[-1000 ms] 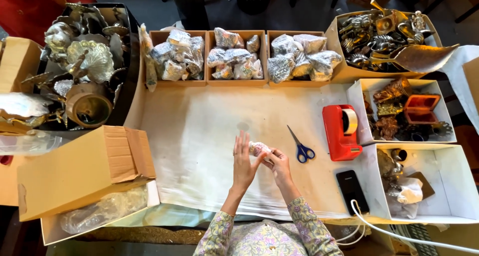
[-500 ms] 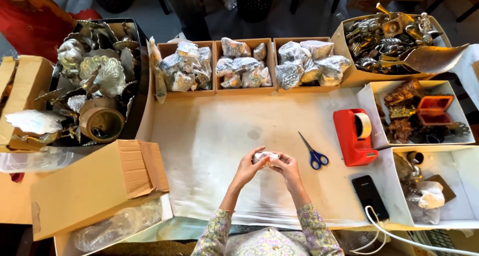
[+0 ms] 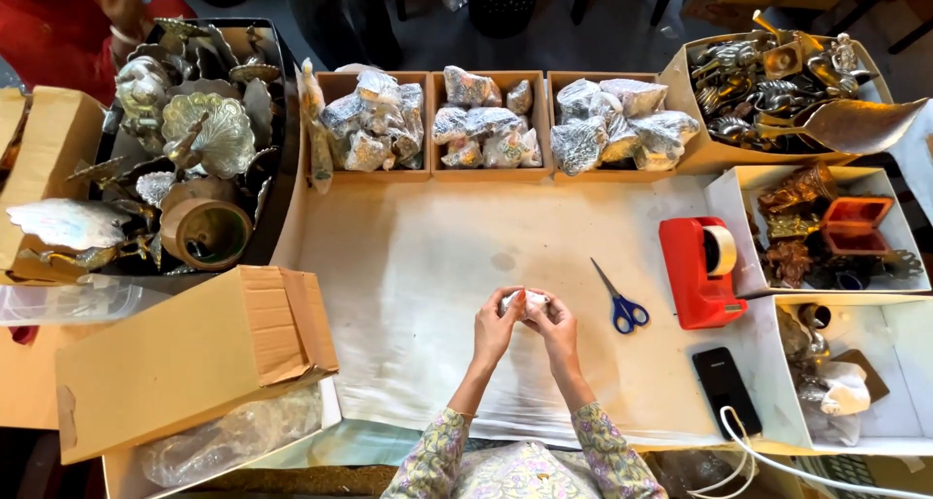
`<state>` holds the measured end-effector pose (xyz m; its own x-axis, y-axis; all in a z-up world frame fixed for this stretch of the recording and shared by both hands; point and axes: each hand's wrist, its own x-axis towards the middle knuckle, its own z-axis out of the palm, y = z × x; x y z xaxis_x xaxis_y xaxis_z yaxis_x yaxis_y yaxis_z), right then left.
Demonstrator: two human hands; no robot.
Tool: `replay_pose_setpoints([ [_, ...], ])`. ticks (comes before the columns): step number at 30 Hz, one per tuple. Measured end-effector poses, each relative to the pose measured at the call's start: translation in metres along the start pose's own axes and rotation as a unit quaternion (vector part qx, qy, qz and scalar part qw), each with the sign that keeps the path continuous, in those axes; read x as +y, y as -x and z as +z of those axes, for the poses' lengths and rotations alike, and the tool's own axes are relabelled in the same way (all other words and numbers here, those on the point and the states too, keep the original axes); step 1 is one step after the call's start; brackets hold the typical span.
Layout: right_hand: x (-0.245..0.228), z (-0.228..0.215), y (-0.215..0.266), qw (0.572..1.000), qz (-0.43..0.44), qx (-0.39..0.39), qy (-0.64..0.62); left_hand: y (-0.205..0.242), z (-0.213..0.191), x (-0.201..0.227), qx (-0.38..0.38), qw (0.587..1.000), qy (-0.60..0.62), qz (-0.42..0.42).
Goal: Wrapping small metal figurines in plastic and bubble wrap for shipping.
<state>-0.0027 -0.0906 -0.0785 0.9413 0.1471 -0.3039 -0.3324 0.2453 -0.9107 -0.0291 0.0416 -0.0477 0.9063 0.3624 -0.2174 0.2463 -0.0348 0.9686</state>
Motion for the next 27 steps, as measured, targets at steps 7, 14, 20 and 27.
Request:
replay_pose_setpoints([
  [7, -0.006, 0.013, 0.003, 0.999, -0.041, -0.002, 0.01, -0.001, 0.003, -0.005, 0.039, 0.996, 0.005, 0.081],
  [14, 0.009, 0.002, 0.0, 0.998, -0.046, 0.041, 0.011, 0.004, 0.003, -0.005, 0.005, 0.999, -0.042, -0.018],
  [20, -0.015, -0.006, 0.011, 0.997, -0.058, -0.013, 0.051, -0.001, 0.001, -0.024, -0.063, 0.991, 0.106, 0.041],
  [27, -0.04, -0.002, 0.027, 0.958, 0.067, -0.128, -0.248, -0.005, -0.003, -0.031, -0.042, 0.971, 0.232, -0.047],
])
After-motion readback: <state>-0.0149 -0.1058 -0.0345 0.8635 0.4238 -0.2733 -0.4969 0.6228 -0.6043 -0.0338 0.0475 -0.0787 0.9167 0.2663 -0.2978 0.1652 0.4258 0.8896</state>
